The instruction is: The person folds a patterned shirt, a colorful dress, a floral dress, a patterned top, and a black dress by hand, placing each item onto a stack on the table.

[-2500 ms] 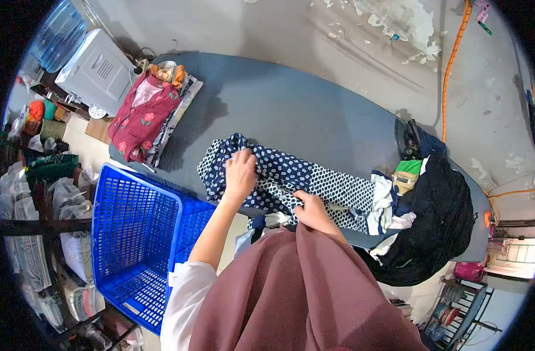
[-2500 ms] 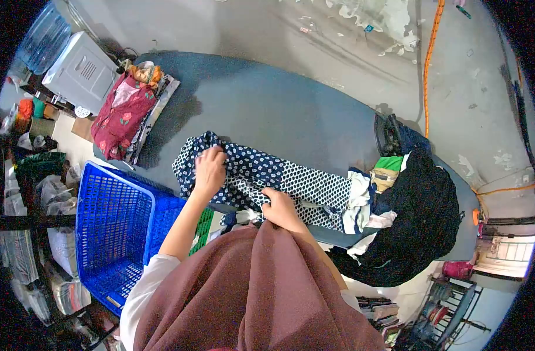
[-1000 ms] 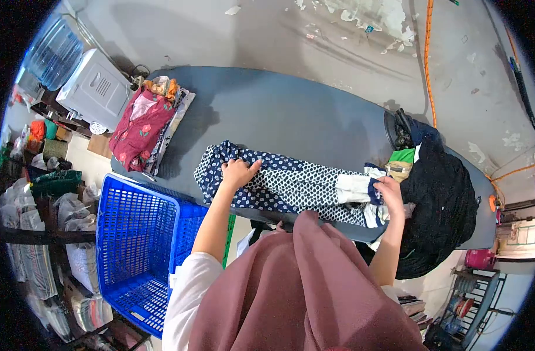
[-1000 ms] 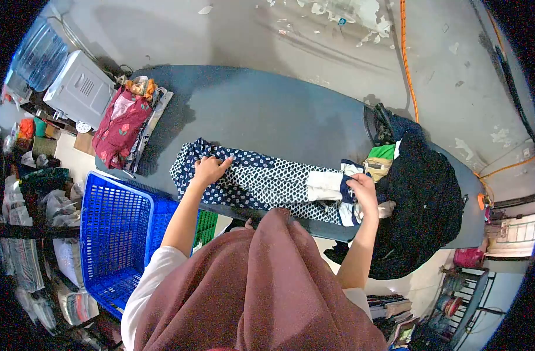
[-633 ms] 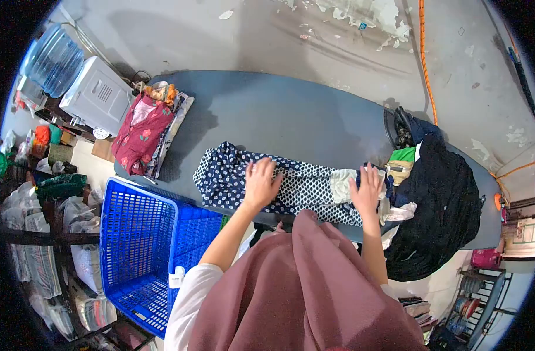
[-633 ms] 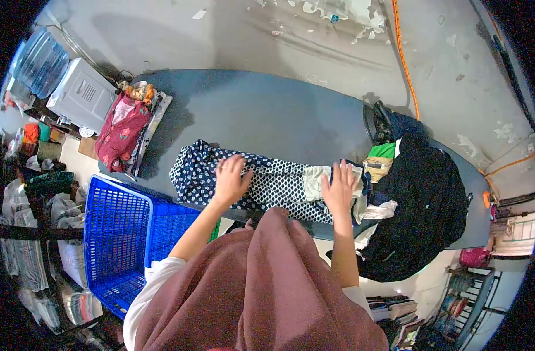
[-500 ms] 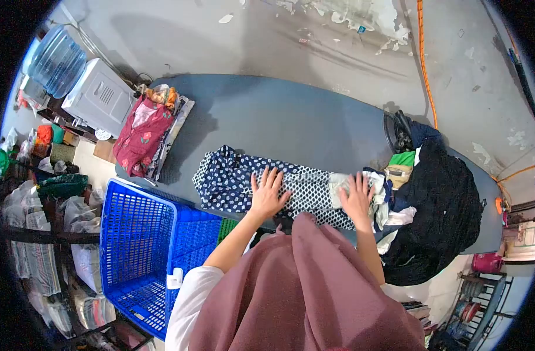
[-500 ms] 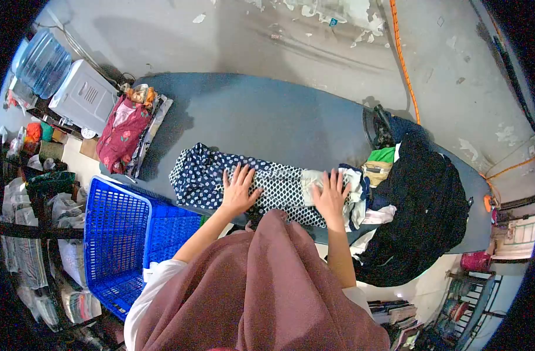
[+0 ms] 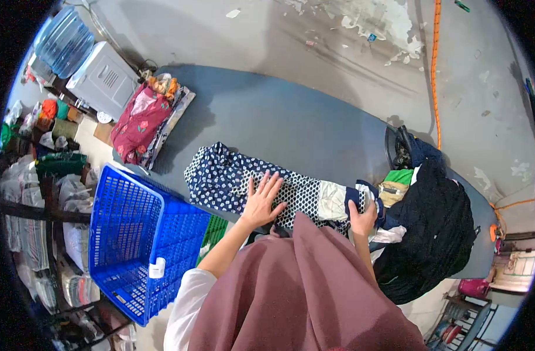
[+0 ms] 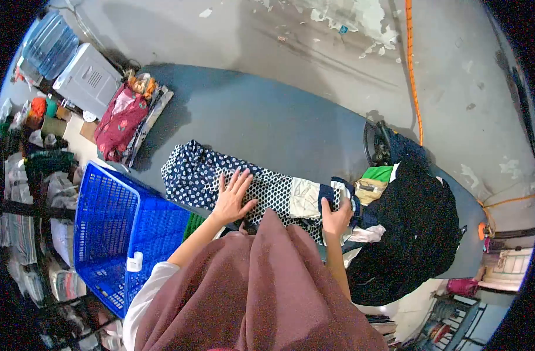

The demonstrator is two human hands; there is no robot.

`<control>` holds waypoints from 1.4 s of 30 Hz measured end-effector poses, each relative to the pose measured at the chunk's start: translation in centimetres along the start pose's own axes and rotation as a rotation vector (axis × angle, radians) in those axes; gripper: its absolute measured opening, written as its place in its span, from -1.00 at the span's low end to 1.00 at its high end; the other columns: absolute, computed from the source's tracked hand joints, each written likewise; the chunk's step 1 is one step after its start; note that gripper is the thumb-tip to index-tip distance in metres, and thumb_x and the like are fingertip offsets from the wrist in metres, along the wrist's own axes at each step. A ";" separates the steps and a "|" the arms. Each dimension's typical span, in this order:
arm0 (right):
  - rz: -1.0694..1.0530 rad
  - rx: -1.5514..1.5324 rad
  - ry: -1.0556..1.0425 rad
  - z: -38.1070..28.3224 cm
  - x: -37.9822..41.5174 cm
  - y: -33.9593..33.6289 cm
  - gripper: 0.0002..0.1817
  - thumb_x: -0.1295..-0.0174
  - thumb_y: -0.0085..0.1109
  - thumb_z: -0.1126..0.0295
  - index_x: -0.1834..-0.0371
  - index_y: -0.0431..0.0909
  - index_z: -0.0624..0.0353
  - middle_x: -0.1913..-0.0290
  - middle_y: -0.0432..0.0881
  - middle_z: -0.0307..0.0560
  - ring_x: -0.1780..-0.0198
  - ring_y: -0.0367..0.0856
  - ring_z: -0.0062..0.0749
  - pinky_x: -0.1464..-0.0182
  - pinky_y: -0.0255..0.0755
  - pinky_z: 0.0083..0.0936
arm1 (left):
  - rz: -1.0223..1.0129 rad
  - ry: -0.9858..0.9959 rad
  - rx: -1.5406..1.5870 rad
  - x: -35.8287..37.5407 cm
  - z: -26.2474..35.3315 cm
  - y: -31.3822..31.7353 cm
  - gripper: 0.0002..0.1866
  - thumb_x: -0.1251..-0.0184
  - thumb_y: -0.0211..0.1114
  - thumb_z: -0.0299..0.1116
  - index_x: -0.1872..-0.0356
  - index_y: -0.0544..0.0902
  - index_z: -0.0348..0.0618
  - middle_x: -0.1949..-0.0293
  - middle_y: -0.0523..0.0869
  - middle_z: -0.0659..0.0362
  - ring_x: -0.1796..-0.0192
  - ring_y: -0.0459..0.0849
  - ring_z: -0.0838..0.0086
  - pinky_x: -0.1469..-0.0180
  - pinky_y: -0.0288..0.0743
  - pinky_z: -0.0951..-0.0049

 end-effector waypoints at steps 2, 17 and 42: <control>-0.037 0.047 -0.008 0.6 0.2 0.4 -0.13 0.13 0.40 -0.07 -0.18 0.35 0.27 -0.16 0.43 0.21 -0.22 0.33 0.14 -0.22 0.24 -0.06 | -0.051 -0.024 -0.048 1.1 0.3 2.3 -0.29 -0.32 0.01 0.11 -0.37 0.24 -0.12 -0.45 0.15 0.13 -0.50 -0.01 0.20 -0.42 -0.35 -0.20; -0.447 0.522 -0.427 -2.2 -2.4 3.5 -0.39 0.05 0.26 0.05 0.06 0.53 0.37 -0.37 0.18 0.19 -0.44 0.00 0.04 -0.38 -0.04 -0.03 | 0.054 -0.023 0.017 2.4 -0.5 3.7 -0.34 -0.30 0.03 0.07 -0.34 0.30 -0.09 -0.43 0.20 0.13 -0.49 0.05 0.24 -0.45 -0.30 -0.11; -0.554 -0.251 -0.242 -16.6 1.6 14.2 -0.63 -0.18 0.26 0.22 0.07 0.50 0.24 0.27 0.62 -0.12 0.26 0.56 -0.52 0.30 0.45 -0.58 | 0.036 -0.523 2.961 10.1 -1.2 6.9 -0.43 -0.41 -0.09 0.03 -0.25 0.36 -0.18 -0.25 0.40 -0.02 -0.23 0.39 0.15 -0.38 -0.07 -0.20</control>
Point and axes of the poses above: each hand's wrist, its own x-axis away from the middle knuckle, its own y-axis out of the palm, z = x × y, the point moved 1 cm from there along -x, towards the middle knuckle
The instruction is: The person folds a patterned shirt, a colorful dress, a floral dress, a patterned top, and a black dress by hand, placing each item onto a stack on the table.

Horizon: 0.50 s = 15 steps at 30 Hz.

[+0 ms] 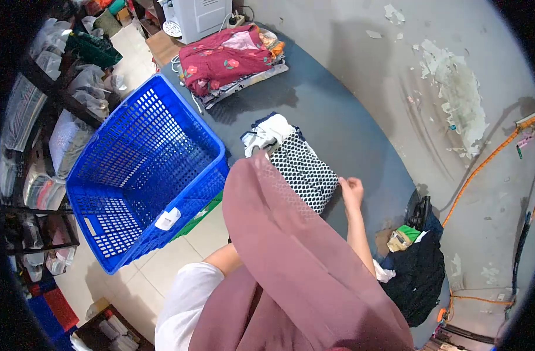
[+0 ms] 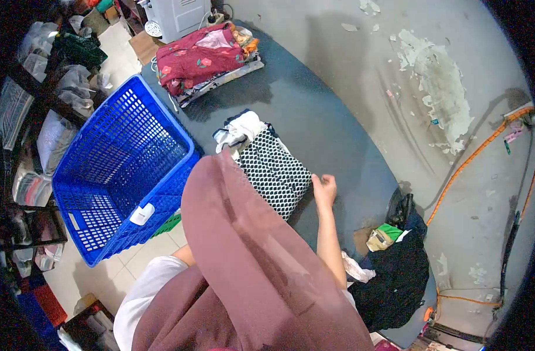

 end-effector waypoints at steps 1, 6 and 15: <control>0.046 0.047 0.065 1.2 0.2 -0.5 -0.60 -0.18 0.26 0.18 0.05 0.48 0.23 0.27 0.62 -0.11 0.26 0.57 -0.50 0.31 0.46 -0.57 | -0.052 0.006 0.036 -0.3 -0.3 0.3 -0.43 -0.40 -0.09 0.04 -0.24 0.36 -0.18 -0.25 0.41 -0.01 -0.22 0.40 0.15 -0.37 -0.06 -0.21; -0.735 -0.906 0.590 0.2 4.9 1.1 -0.56 -0.21 0.21 0.08 0.04 0.53 0.24 0.18 0.66 -0.12 0.26 0.66 -0.38 0.20 0.55 -0.48 | -0.400 0.031 0.156 -2.5 -1.6 2.3 -0.40 -0.40 -0.10 0.10 -0.22 0.37 -0.18 -0.23 0.43 0.00 -0.17 0.47 0.16 -0.35 -0.01 -0.28; -0.449 -0.401 -0.240 -9.4 3.3 -3.6 -0.68 -0.16 0.08 0.52 0.00 0.45 0.38 0.16 0.65 -0.05 0.13 0.59 -0.45 0.05 0.47 -0.47 | 0.362 0.489 -1.002 5.8 9.7 5.1 -0.46 -0.42 0.01 -0.05 -0.25 0.36 -0.21 -0.22 0.47 -0.05 -0.22 0.47 0.19 -0.25 0.32 0.26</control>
Point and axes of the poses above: each hand's wrist, its own x-axis away from the middle knuckle, its own y-axis out of the palm, z = x × y, the point moved 1 cm from there along -x, towards the middle knuckle
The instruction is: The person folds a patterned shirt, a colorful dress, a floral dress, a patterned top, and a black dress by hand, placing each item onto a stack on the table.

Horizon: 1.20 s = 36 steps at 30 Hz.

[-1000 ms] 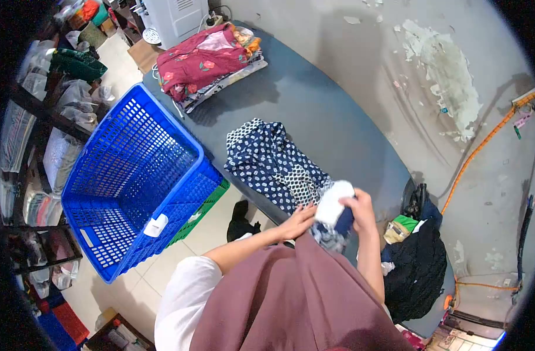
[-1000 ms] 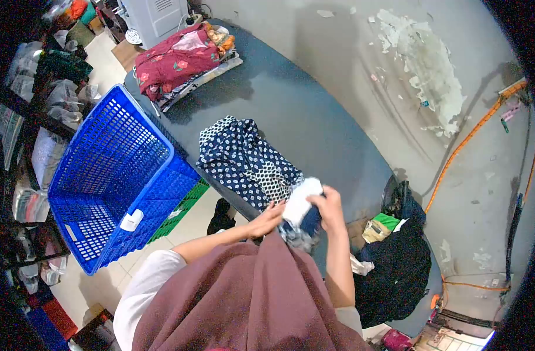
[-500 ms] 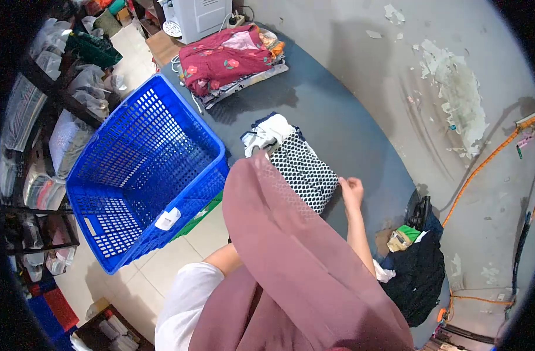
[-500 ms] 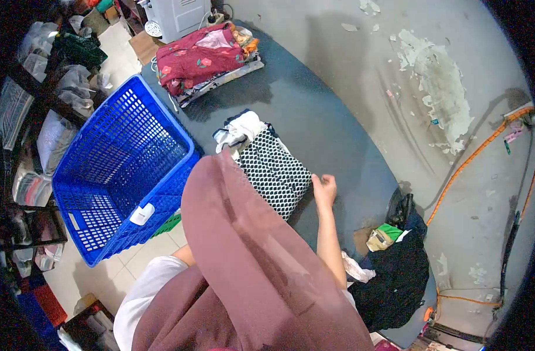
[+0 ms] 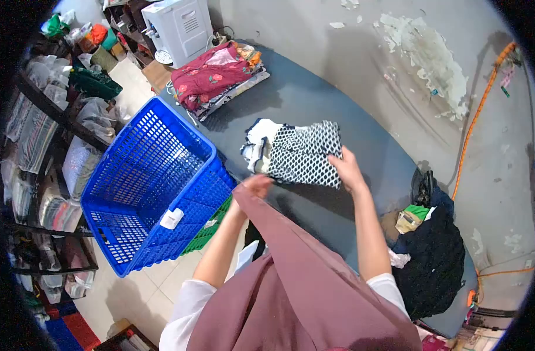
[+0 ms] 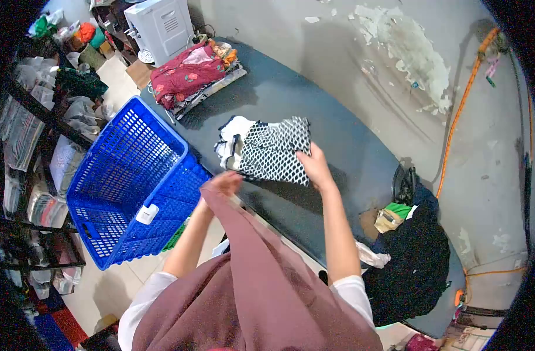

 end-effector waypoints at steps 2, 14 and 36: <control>-0.070 0.234 -0.203 -3.0 0.0 0.6 -0.59 -0.13 0.11 0.47 -0.07 0.43 0.35 0.16 0.66 0.10 0.13 0.64 -0.29 0.05 0.46 -0.43 | 0.284 0.123 0.069 2.0 3.5 0.0 -0.39 -0.42 -0.01 0.00 -0.33 0.26 -0.19 -0.25 0.42 -0.07 -0.31 0.36 0.18 -0.27 0.27 0.23; -0.665 0.794 -0.601 -9.0 13.7 12.6 -0.63 -0.13 0.18 0.40 -0.03 0.48 0.26 0.15 0.63 0.01 0.17 0.65 -0.15 0.13 0.52 -0.34 | -0.092 -0.172 0.770 3.0 6.1 8.7 -0.16 -0.33 -0.19 0.31 -0.41 0.13 -0.18 -0.37 0.26 -0.08 -0.36 0.28 0.07 -0.34 0.19 0.04; 0.160 -0.694 -0.250 -20.7 -20.8 25.8 -0.71 -0.34 0.01 0.43 -0.07 0.46 0.35 -0.02 0.59 -0.03 0.06 0.64 -0.33 0.06 0.58 -0.39 | -0.199 0.076 0.381 -14.0 44.4 -5.0 -0.04 -0.28 -0.32 0.43 -0.41 0.11 -0.25 -0.30 0.37 -0.07 -0.24 0.48 0.13 -0.28 0.33 0.13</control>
Point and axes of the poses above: each hand's wrist, its own x-axis away from the middle knuckle, its own y-axis out of the palm, z = x × y, the point moved 1 cm from there along -x, towards the middle knuckle
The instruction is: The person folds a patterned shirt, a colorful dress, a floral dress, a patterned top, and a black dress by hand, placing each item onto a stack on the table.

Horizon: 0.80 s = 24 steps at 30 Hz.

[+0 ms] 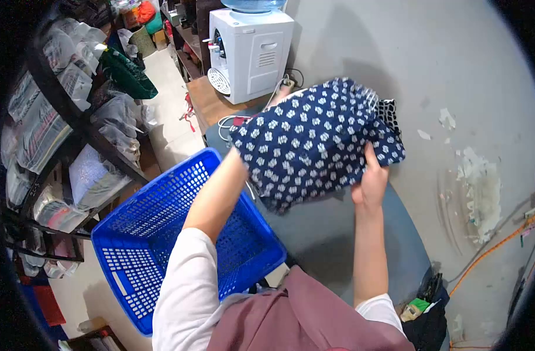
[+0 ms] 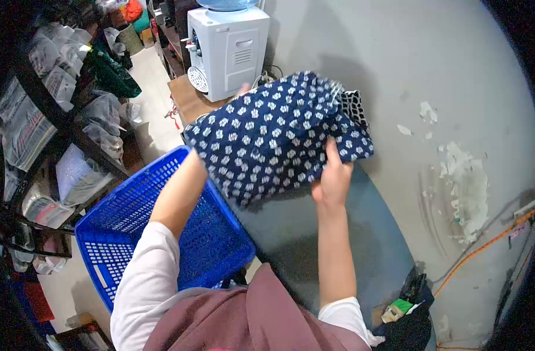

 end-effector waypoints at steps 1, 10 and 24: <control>0.039 -0.010 -0.024 2.1 -2.0 0.4 -0.71 -0.34 0.02 0.44 -0.06 0.46 0.35 -0.01 0.60 -0.04 0.08 0.64 -0.34 0.06 0.58 -0.40 | 0.032 -0.010 -0.045 -1.5 2.3 -1.6 -0.03 -0.27 -0.33 0.44 -0.41 0.11 -0.26 -0.30 0.38 -0.07 -0.23 0.49 0.14 -0.28 0.34 0.13; 0.167 0.176 0.513 21.3 -9.5 -6.0 -0.64 -0.21 0.20 0.33 -0.07 0.43 0.07 0.10 0.58 -0.18 0.21 0.62 -0.28 0.27 0.59 -0.27 | 0.426 0.135 -0.444 -2.3 2.0 -19.9 -0.19 -0.14 0.34 -0.02 -0.35 0.22 -0.20 -0.01 0.59 0.11 0.17 0.63 0.50 0.23 0.47 0.51; 0.013 0.301 0.523 19.0 -9.6 -7.0 -0.72 -0.25 0.13 0.47 -0.01 0.41 0.25 0.09 0.57 -0.06 0.22 0.63 -0.26 0.22 0.64 -0.19 | 1.065 0.456 -1.142 -1.6 1.6 -20.0 -0.39 -0.19 0.29 -0.02 0.03 0.45 -0.45 0.29 0.68 -0.12 0.18 0.68 0.14 0.08 0.51 0.27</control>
Point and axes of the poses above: each hand's wrist, its own x-axis away from the middle knuckle, its own y-axis out of the palm, z = x × y, the point moved 1 cm from there along -x, towards the middle knuckle
